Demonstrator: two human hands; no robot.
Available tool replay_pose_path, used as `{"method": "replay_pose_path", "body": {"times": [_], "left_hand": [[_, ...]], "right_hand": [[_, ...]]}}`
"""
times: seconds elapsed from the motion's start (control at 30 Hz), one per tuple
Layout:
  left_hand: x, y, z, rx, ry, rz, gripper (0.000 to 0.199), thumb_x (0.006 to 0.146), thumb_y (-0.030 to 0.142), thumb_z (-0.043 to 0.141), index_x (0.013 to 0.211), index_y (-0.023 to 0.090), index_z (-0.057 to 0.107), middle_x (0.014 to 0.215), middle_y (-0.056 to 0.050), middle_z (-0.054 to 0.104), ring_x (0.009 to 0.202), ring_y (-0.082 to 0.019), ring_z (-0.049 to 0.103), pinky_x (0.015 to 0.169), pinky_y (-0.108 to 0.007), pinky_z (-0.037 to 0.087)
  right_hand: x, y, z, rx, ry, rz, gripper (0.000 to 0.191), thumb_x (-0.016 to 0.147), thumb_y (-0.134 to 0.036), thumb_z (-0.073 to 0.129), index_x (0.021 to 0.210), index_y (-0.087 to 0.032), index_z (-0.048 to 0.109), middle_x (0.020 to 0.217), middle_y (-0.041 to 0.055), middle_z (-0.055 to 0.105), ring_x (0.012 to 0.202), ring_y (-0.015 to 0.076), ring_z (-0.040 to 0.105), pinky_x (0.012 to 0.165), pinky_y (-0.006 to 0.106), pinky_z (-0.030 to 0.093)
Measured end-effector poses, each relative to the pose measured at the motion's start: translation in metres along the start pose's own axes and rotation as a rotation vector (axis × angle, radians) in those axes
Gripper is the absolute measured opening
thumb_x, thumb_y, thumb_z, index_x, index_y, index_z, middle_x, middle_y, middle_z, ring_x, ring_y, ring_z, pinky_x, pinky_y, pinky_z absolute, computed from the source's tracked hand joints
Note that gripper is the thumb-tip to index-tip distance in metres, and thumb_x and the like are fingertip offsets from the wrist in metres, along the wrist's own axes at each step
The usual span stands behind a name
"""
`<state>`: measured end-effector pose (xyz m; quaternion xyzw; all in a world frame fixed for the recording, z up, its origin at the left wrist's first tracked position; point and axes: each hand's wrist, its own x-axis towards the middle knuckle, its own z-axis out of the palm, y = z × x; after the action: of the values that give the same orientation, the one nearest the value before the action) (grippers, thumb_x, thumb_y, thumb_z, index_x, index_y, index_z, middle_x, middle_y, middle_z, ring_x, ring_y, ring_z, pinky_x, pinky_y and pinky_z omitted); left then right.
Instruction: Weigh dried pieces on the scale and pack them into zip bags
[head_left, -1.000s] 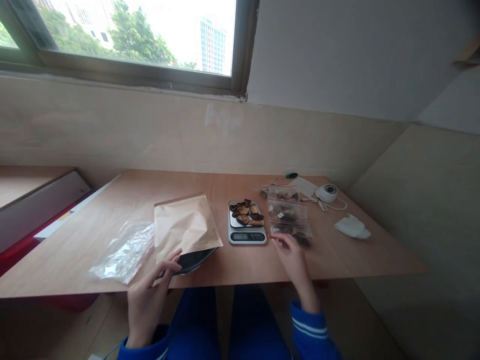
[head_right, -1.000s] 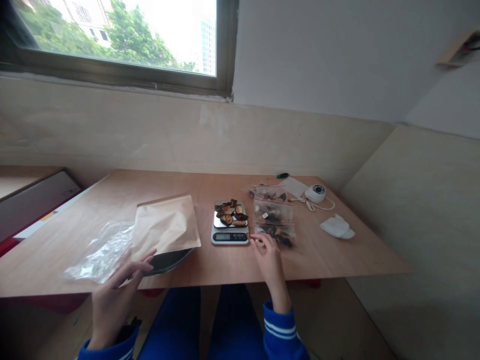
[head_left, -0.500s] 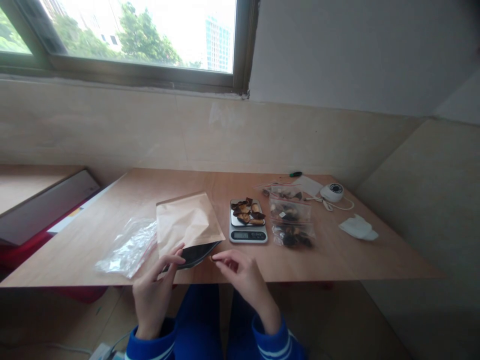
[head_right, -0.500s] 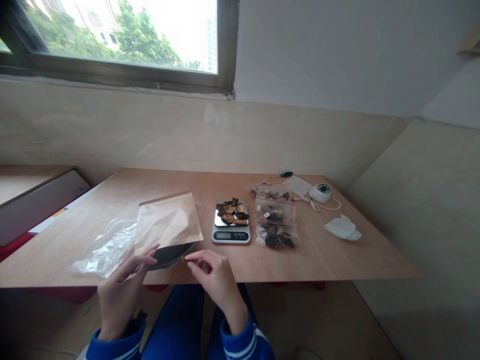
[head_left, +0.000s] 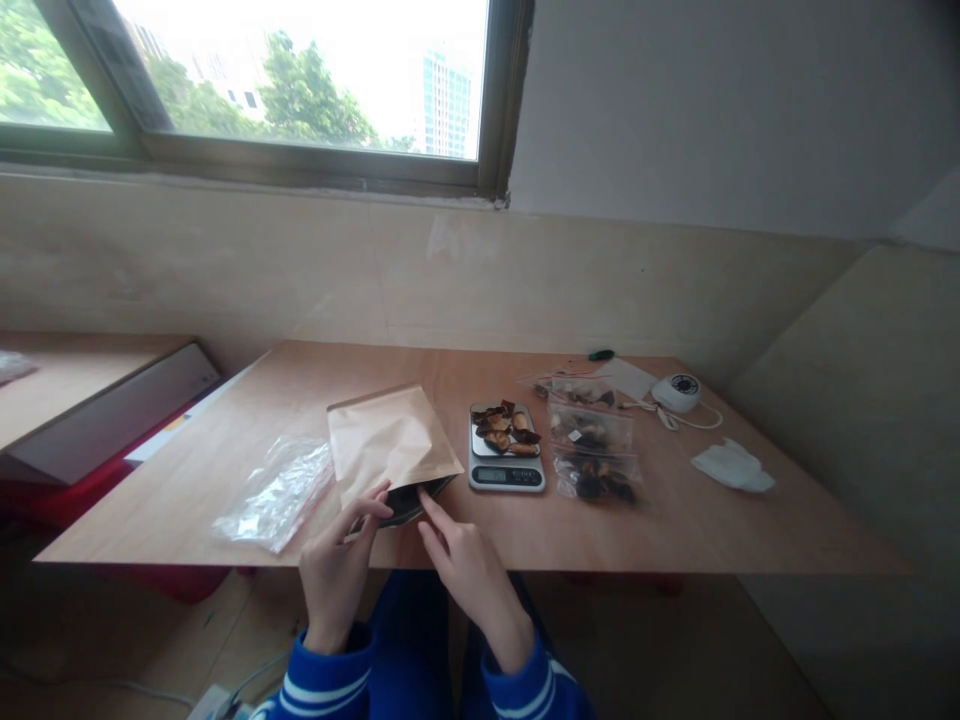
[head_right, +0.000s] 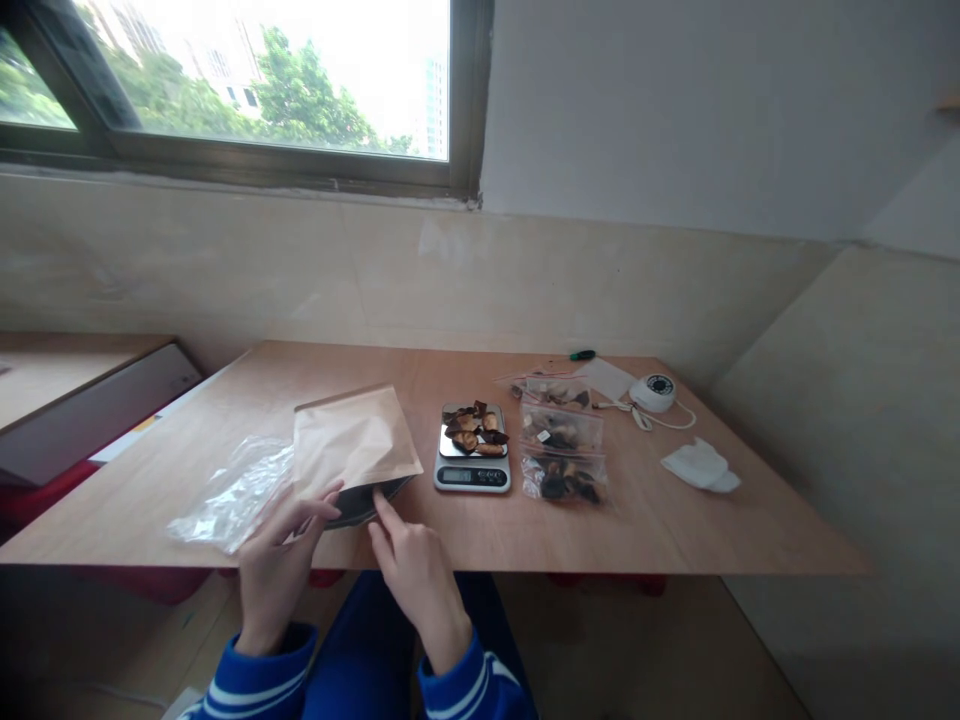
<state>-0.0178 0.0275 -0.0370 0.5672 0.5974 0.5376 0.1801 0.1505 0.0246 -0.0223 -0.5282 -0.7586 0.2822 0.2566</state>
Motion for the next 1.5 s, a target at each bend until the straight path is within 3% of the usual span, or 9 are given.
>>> {"method": "replay_pose_path", "body": {"times": [0.23, 0.47, 0.63, 0.8, 0.9, 1.0, 1.1, 1.27, 1.5], "left_hand": [[0.054, -0.018, 0.012, 0.2, -0.14, 0.013, 0.023, 0.082, 0.036, 0.047, 0.087, 0.022, 0.065, 0.112, -0.008, 0.069, 0.107, -0.026, 0.063, 0.092, -0.041, 0.049], [0.04, -0.068, -0.041, 0.538, 0.091, -0.063, 0.044, 0.078, 0.04, 0.039, 0.107, 0.013, 0.058, 0.109, -0.017, 0.062, 0.11, -0.033, 0.055, 0.097, -0.047, 0.042], [0.037, -0.094, -0.067, 0.699, 0.052, -0.261, 0.047, 0.074, 0.045, 0.042, 0.099, 0.011, 0.064, 0.09, -0.016, 0.061, 0.088, -0.033, 0.06, 0.088, -0.047, 0.046], [0.04, -0.058, -0.066, 0.586, 0.21, -0.316, 0.037, 0.08, 0.042, 0.043, 0.095, 0.016, 0.065, 0.091, -0.012, 0.065, 0.09, -0.03, 0.061, 0.082, -0.042, 0.048], [0.028, -0.018, -0.047, 0.426, 0.3, -0.119, 0.036, 0.084, 0.045, 0.047, 0.104, 0.018, 0.062, 0.098, -0.009, 0.065, 0.087, -0.025, 0.062, 0.078, -0.037, 0.05], [0.006, 0.018, -0.016, 0.22, 0.055, 0.137, 0.028, 0.086, 0.04, 0.052, 0.104, 0.021, 0.062, 0.096, -0.006, 0.065, 0.083, -0.021, 0.063, 0.074, -0.032, 0.052], [-0.017, 0.039, 0.011, 0.036, -0.208, 0.22, 0.029, 0.088, 0.032, 0.052, 0.115, 0.025, 0.06, 0.108, -0.006, 0.064, 0.097, -0.02, 0.064, 0.081, -0.029, 0.053], [-0.031, 0.044, 0.029, -0.07, -0.358, 0.211, 0.034, 0.092, 0.026, 0.045, 0.124, 0.028, 0.058, 0.125, -0.007, 0.059, 0.115, -0.021, 0.057, 0.096, -0.032, 0.048], [-0.032, 0.032, 0.032, -0.145, -0.266, 0.131, 0.037, 0.086, 0.03, 0.058, 0.122, 0.024, 0.058, 0.109, -0.008, 0.066, 0.081, -0.017, 0.066, 0.071, -0.028, 0.056]], "right_hand": [[-0.017, 0.001, -0.01, 0.201, -0.057, 0.054, 0.034, 0.095, -0.033, 0.039, 0.117, -0.028, 0.065, 0.083, 0.0031, 0.072, 0.067, 0.0182, 0.065, 0.063, 0.026, 0.043], [-0.019, 0.006, -0.022, 0.312, -0.121, 0.136, 0.034, 0.095, -0.035, 0.038, 0.11, -0.026, 0.067, 0.071, 0.0009, 0.066, 0.067, 0.0163, 0.062, 0.064, 0.024, 0.043], [-0.022, 0.005, -0.019, 0.316, -0.203, 0.102, 0.032, 0.094, -0.034, 0.04, 0.106, -0.026, 0.069, 0.077, 0.0014, 0.068, 0.073, 0.0165, 0.063, 0.069, 0.025, 0.044], [-0.022, -0.004, -0.014, 0.388, -0.177, 0.039, 0.031, 0.094, -0.034, 0.041, 0.107, -0.025, 0.068, 0.09, 0.0028, 0.068, 0.083, 0.0166, 0.062, 0.076, 0.025, 0.046], [-0.019, -0.015, -0.005, 0.512, -0.03, 0.013, 0.033, 0.094, -0.037, 0.042, 0.117, -0.024, 0.061, 0.103, 0.0046, 0.065, 0.089, 0.0163, 0.061, 0.078, 0.026, 0.048], [-0.014, -0.024, 0.005, 0.652, 0.177, 0.01, 0.036, 0.094, -0.038, 0.042, 0.126, -0.023, 0.05, 0.113, 0.0072, 0.061, 0.095, 0.0165, 0.061, 0.082, 0.028, 0.05], [-0.01, -0.022, 0.006, 0.751, 0.34, 0.066, 0.03, 0.093, -0.04, 0.044, 0.116, -0.021, 0.051, 0.104, 0.0073, 0.065, 0.09, 0.0175, 0.064, 0.08, 0.03, 0.052], [-0.011, -0.004, -0.013, 0.714, 0.424, 0.104, 0.022, 0.089, -0.041, 0.051, 0.091, -0.02, 0.058, 0.09, 0.0058, 0.068, 0.085, 0.0184, 0.065, 0.078, 0.029, 0.052], [-0.018, -0.001, -0.028, 0.649, 0.302, 0.099, 0.024, 0.082, -0.041, 0.062, 0.077, -0.018, 0.059, 0.072, 0.0009, 0.065, 0.069, 0.0152, 0.061, 0.067, 0.025, 0.048]]}}
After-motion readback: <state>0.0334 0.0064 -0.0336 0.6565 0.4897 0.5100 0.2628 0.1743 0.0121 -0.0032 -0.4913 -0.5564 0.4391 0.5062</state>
